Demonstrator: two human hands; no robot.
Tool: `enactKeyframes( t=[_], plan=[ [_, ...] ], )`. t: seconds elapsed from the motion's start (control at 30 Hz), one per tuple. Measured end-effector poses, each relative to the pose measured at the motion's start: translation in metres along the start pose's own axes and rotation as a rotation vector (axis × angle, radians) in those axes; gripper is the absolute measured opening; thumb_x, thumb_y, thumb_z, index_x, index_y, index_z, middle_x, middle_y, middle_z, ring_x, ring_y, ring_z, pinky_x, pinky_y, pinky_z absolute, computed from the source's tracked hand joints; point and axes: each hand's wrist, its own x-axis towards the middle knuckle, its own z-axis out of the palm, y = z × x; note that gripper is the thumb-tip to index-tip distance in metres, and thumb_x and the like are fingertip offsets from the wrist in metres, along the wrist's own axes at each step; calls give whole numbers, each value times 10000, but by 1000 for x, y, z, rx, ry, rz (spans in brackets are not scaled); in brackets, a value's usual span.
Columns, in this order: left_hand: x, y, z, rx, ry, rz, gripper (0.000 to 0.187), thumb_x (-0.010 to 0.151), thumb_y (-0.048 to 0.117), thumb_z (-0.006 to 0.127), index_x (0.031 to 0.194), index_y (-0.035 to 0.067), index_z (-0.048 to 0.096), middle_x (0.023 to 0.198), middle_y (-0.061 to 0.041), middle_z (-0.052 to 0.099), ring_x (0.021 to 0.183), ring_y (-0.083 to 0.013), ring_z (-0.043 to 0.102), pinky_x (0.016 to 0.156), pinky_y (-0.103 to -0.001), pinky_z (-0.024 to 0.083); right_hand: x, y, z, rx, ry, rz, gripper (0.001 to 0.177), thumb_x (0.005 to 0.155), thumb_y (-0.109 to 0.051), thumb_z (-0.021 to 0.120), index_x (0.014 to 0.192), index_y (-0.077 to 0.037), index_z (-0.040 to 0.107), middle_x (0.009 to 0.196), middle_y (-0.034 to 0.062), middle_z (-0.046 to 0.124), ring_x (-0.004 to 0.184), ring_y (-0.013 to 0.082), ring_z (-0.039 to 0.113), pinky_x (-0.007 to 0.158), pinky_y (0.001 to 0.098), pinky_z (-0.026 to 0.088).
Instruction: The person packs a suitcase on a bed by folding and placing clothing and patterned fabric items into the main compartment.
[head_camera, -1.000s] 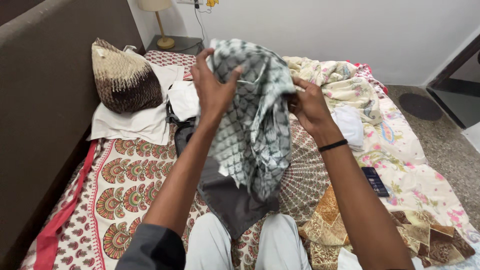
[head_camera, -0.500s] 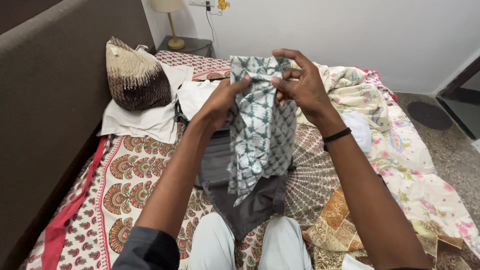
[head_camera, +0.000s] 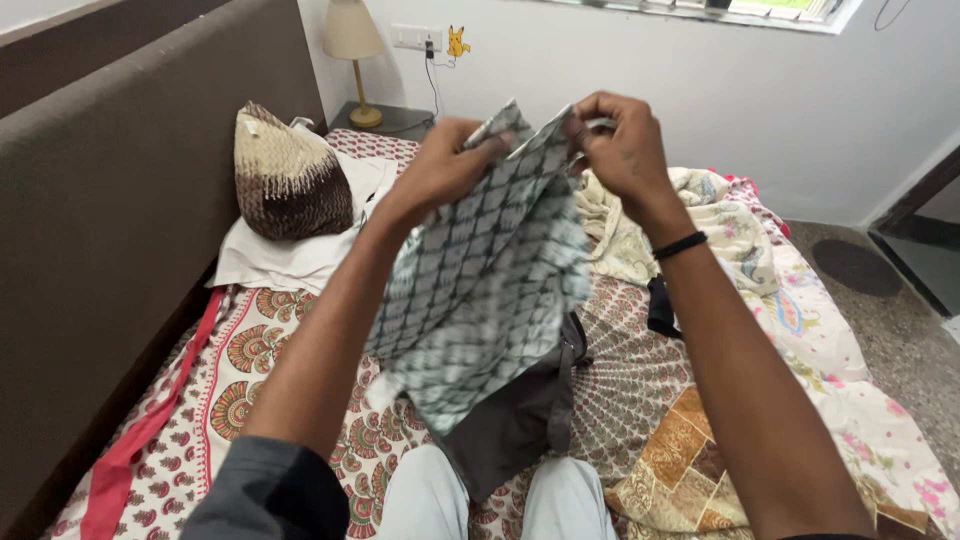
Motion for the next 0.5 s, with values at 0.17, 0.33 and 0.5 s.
enactKeyframes(
  t=[0.17, 0.33, 0.5],
  plan=[
    [47, -49, -69, 384, 508, 121, 392, 967, 363, 761, 907, -23, 733, 758, -159, 719, 607, -195, 639, 551, -375, 481, 27, 6, -60, 205, -36, -20, 288, 954, 145, 451, 1112, -61, 576, 1100, 110, 725, 710, 167, 679, 539, 322, 550],
    [14, -91, -166, 220, 813, 281, 317, 1025, 292, 738, 880, 10, 725, 798, -42, 668, 705, -132, 620, 607, -360, 487, 7, 41, -165, 377, 85, 82, 199, 1162, 15, 380, 1246, -119, 501, 1226, 199, 736, 812, 297, 685, 686, 438, 577],
    [-20, -73, -182, -139, 533, 202, 350, 1127, 262, 659, 843, 60, 624, 741, 99, 539, 655, -51, 432, 566, -306, 340, -11, 79, -209, 510, 151, 95, 358, 1040, 154, 318, 1225, -69, 528, 1170, 186, 670, 973, 350, 723, 865, 543, 624]
  ],
)
